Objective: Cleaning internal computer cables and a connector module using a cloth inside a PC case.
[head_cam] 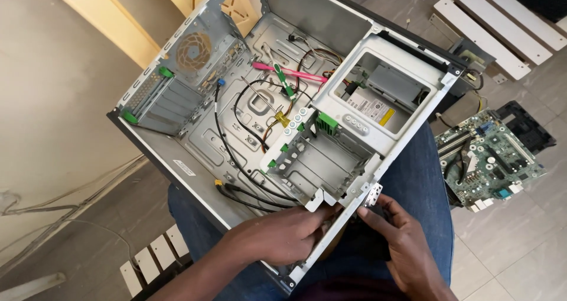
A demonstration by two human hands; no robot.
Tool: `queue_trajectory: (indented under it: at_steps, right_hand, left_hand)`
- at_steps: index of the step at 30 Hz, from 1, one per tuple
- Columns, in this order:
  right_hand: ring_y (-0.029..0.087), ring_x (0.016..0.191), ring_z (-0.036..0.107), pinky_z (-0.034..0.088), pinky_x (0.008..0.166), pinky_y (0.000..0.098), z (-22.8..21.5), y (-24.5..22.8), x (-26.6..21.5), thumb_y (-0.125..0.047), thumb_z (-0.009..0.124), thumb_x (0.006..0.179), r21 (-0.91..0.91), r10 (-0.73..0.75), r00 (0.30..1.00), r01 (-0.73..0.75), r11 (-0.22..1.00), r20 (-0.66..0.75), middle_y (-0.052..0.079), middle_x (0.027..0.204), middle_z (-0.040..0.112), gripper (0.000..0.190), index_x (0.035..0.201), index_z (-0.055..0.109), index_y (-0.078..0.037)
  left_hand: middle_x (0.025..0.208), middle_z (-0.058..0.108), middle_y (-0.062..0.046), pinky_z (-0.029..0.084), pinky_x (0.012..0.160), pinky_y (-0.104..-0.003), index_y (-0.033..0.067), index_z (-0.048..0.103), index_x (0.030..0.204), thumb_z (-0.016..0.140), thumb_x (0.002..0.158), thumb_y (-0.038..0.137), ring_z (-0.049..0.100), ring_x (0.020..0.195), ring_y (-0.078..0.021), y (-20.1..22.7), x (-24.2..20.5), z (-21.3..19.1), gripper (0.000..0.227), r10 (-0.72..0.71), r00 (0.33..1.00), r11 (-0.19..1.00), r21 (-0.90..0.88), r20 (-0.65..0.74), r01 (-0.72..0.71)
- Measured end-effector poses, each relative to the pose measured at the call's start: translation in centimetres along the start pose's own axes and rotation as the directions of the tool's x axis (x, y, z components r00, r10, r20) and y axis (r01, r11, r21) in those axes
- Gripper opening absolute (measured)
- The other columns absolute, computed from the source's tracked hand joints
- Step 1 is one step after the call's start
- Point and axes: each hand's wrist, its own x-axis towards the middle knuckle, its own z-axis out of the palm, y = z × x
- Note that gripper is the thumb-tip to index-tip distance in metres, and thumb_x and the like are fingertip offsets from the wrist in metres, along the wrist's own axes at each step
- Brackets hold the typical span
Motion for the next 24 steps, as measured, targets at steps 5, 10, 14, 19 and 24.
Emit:
queue_trajectory:
  at_steps: [5, 10, 14, 19, 24]
  right_hand:
    - [0.025, 0.112, 0.068, 0.049, 0.106, 0.0355, -0.8, -0.1, 0.8, -0.008, 0.066, 0.093, -0.146, 0.010, 0.999, -0.002, 0.989, 0.053, 0.015, 0.119, 0.076, 0.030, 0.120, 0.072, 0.004]
    - [0.023, 0.117, 0.067, 0.047, 0.110, 0.0353, -1.3, 0.5, 1.5, -0.010, 0.066, 0.093, -0.206, -0.036, 0.996, 0.053, 0.977, 0.085, 0.014, 0.124, 0.077, 0.031, 0.121, 0.072, 0.003]
    - [0.024, 0.108, 0.066, 0.048, 0.097, 0.0392, -1.4, 1.2, 2.4, -0.007, 0.068, 0.096, -0.217, -0.050, 0.999, 0.052, 0.975, 0.015, 0.016, 0.116, 0.078, 0.025, 0.117, 0.074, 0.004]
    - [0.024, 0.117, 0.067, 0.049, 0.104, 0.0388, -0.8, 0.3, 1.5, -0.016, 0.069, 0.092, -0.280, -0.016, 1.000, 0.009, 0.960, -0.023, 0.013, 0.126, 0.075, 0.041, 0.130, 0.070, 0.001]
    - [0.023, 0.115, 0.067, 0.050, 0.099, 0.0391, -0.5, -0.5, 1.3, -0.015, 0.068, 0.096, -0.277, 0.013, 1.000, -0.014, 0.961, -0.008, 0.012, 0.122, 0.076, 0.036, 0.128, 0.072, -0.001]
  left_hand:
    - [0.099, 0.062, -0.010, 0.047, 0.075, -0.038, 0.0160, 0.052, 0.130, 0.017, 0.105, 0.052, 0.056, 0.079, -0.0239, 1.2, -0.7, -0.5, 0.056, -0.023, 0.999, 1.000, -0.020, 0.024, 0.023]
    - [0.074, 0.051, -0.007, 0.043, 0.066, -0.038, 0.0183, 0.049, 0.133, 0.015, 0.103, 0.054, 0.049, 0.066, -0.0200, 1.7, -1.0, -0.6, 0.058, -0.058, 0.998, 0.997, -0.047, 0.018, 0.059]
    - [0.111, 0.066, -0.009, 0.044, 0.085, -0.035, 0.0170, 0.055, 0.133, 0.028, 0.103, 0.026, 0.058, 0.092, -0.0222, 0.1, 0.1, -0.1, 0.041, 0.172, 0.985, 0.968, -0.181, -0.033, -0.175]
    - [0.125, 0.061, -0.008, 0.043, 0.088, -0.034, 0.0295, 0.042, 0.153, 0.027, 0.098, 0.028, 0.057, 0.100, -0.0228, -0.4, 0.3, -0.1, 0.057, 0.031, 0.999, 0.996, -0.085, -0.015, -0.032]
    - [0.104, 0.058, -0.016, 0.041, 0.078, -0.038, 0.0387, 0.027, 0.167, 0.027, 0.094, 0.025, 0.055, 0.090, -0.0297, -0.1, 0.4, -0.7, 0.075, -0.172, 0.983, 0.985, 0.043, 0.063, 0.170]
